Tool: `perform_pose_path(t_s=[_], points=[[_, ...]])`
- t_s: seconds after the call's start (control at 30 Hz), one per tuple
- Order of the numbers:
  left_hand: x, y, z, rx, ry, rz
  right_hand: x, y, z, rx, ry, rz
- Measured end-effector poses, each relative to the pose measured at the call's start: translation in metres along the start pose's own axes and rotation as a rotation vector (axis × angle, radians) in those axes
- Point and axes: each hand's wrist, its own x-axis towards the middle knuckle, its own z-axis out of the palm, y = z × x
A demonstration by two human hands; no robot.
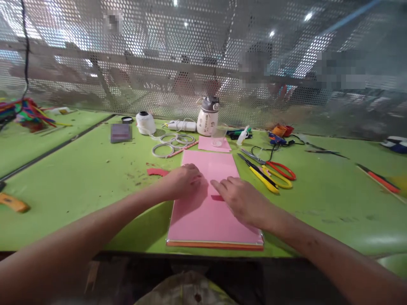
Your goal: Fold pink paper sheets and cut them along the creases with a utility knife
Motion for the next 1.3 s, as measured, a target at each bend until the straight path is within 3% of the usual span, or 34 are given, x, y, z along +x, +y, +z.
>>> perform_pose_path(t_s=[0.1, 0.23, 0.3, 0.37, 0.43, 0.63, 0.77, 0.93, 1.13, 1.3], points=[[-0.011, 0.005, -0.001, 0.013, -0.009, 0.044, -0.003, 0.006, 0.012, 0.244, 0.219, 0.017], [-0.029, 0.021, -0.005, -0.035, 0.083, 0.102, -0.005, 0.013, 0.025, 0.424, 0.324, -0.053], [-0.038, 0.030, -0.006, -0.071, 0.016, 0.147, -0.007, 0.014, 0.028, 0.528, 0.352, -0.106], [-0.044, 0.036, -0.006, -0.076, -0.086, 0.172, -0.011, 0.014, 0.027, 0.597, 0.326, -0.139], [-0.047, 0.039, -0.004, -0.086, -0.107, 0.198, -0.015, 0.015, 0.024, 0.619, 0.272, -0.147], [-0.049, 0.029, 0.006, -0.127, 0.043, 0.256, -0.014, 0.018, 0.017, 0.734, 0.244, -0.099], [-0.050, 0.023, 0.010, -0.012, 0.119, 0.255, -0.010, 0.006, 0.018, 0.798, 0.313, 0.025], [-0.049, 0.018, 0.012, 0.029, 0.201, 0.247, -0.014, -0.007, 0.019, 0.831, 0.340, 0.077], [-0.050, 0.026, 0.006, -0.048, 0.071, 0.263, -0.017, -0.004, 0.022, 0.832, 0.306, 0.199], [-0.058, 0.029, -0.002, -0.041, 0.028, 0.100, -0.016, -0.004, 0.022, 0.748, 0.272, 0.374]])
